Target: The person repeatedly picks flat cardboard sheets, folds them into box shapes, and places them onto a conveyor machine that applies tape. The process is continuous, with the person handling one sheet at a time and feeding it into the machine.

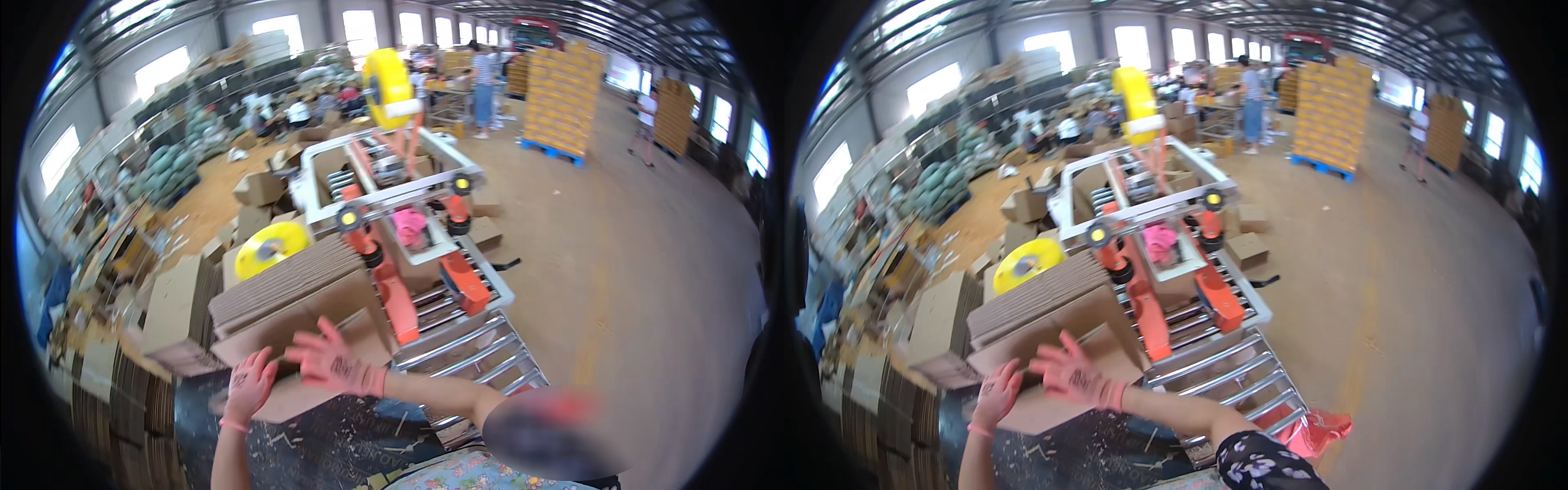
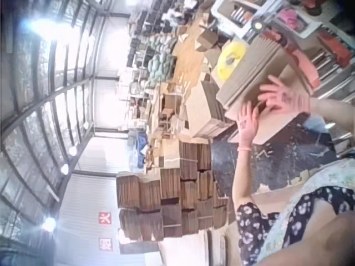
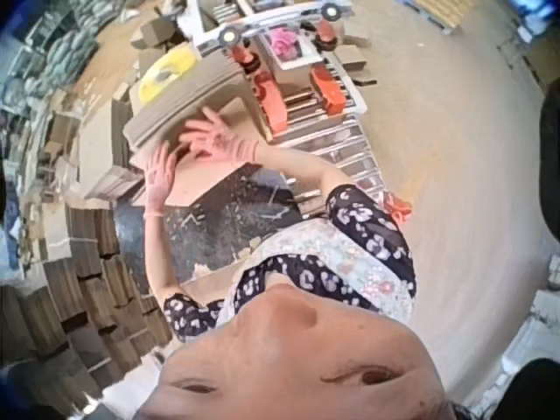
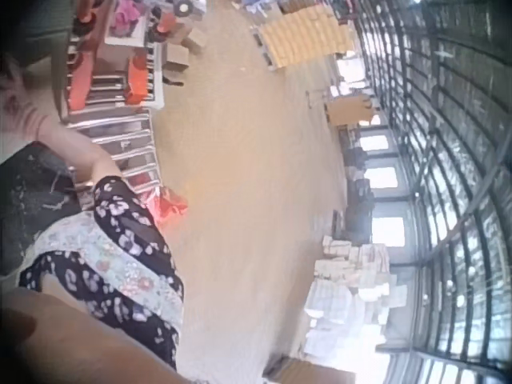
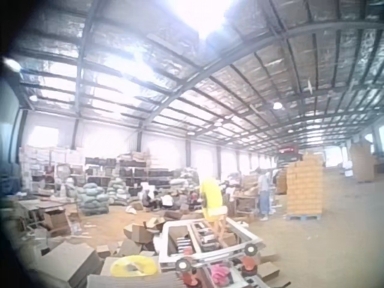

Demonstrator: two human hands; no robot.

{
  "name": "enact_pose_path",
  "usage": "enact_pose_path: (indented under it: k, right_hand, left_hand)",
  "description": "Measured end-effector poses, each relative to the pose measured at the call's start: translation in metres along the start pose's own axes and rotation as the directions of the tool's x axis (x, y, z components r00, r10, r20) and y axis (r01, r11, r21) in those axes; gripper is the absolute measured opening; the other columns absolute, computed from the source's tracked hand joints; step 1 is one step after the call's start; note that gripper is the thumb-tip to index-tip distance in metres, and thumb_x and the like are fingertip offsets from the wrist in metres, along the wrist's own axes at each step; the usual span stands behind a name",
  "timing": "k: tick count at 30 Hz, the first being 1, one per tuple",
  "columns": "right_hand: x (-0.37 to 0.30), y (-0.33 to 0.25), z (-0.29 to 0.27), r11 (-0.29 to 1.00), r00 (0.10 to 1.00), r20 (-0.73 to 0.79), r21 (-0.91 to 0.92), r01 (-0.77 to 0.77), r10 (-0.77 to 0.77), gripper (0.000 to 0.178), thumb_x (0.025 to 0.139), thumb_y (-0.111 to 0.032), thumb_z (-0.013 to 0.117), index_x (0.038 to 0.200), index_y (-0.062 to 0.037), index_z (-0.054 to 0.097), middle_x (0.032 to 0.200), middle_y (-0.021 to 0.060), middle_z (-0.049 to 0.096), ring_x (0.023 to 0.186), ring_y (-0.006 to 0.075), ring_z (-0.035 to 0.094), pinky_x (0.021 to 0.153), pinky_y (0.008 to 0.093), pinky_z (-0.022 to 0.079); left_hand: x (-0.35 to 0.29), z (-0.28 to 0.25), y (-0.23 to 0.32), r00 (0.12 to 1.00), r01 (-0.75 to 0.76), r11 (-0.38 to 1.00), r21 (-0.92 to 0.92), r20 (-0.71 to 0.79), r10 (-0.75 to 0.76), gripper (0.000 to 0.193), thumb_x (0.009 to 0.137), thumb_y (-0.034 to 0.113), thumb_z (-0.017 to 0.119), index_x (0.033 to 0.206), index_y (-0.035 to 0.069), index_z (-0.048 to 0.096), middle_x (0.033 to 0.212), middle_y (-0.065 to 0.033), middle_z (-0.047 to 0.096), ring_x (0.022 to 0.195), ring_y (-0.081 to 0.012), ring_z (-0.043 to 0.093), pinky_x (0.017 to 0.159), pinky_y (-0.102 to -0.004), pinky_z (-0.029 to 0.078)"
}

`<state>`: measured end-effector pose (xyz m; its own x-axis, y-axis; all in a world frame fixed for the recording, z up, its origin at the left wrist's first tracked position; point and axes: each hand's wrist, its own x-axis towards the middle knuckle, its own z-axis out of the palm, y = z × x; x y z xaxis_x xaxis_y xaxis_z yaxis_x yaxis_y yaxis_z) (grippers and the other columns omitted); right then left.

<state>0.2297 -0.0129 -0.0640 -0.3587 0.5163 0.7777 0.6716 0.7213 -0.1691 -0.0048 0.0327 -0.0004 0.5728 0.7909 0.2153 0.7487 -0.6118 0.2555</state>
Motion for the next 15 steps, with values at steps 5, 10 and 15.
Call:
enact_pose_path:
  k: [5,10,15]
  right_hand:
    - [-0.035,-0.048,-0.12,0.874,0.934,0.317,0.485,-0.009,-0.166,0.019,0.078,-0.021,0.062,0.09,-0.0057,0.06,0.1,0.0089,0.061,0.104,0.0262,0.057,0.106,0.0455,0.035]
    - [-0.056,-0.062,-0.21,0.693,0.571,0.716,0.645,-0.322,-0.401,0.021,0.088,-0.018,0.057,0.074,-0.0021,0.059,0.09,0.014,0.064,0.087,0.0344,0.061,0.075,0.0439,0.047]
    - [-0.035,-0.097,-0.169,0.188,0.333,0.942,0.336,-0.923,-0.049,0.039,0.09,-0.041,0.058,0.081,-0.0048,0.066,0.071,0.0078,0.06,0.066,0.0105,0.05,0.059,0.0351,0.041]
  left_hand:
    - [0.019,-0.026,-0.002,0.948,0.284,0.799,0.529,-0.031,-0.317,0.06,0.084,0.051,0.061,0.118,0.001,0.054,0.117,-0.018,0.058,0.108,-0.0315,0.056,0.084,-0.0465,0.046]
    - [-0.056,-0.022,0.113,0.997,0.024,0.964,0.265,0.062,-0.042,0.021,0.084,0.025,0.065,0.096,0.009,0.069,0.08,-0.0108,0.067,0.065,-0.0273,0.062,0.06,-0.0384,0.049]
    - [-0.059,0.002,0.171,0.833,-0.553,0.825,0.119,0.056,0.55,0.021,0.087,0.016,0.063,0.07,0.012,0.053,0.063,-0.0043,0.055,0.057,-0.0245,0.055,0.054,-0.0428,0.042]
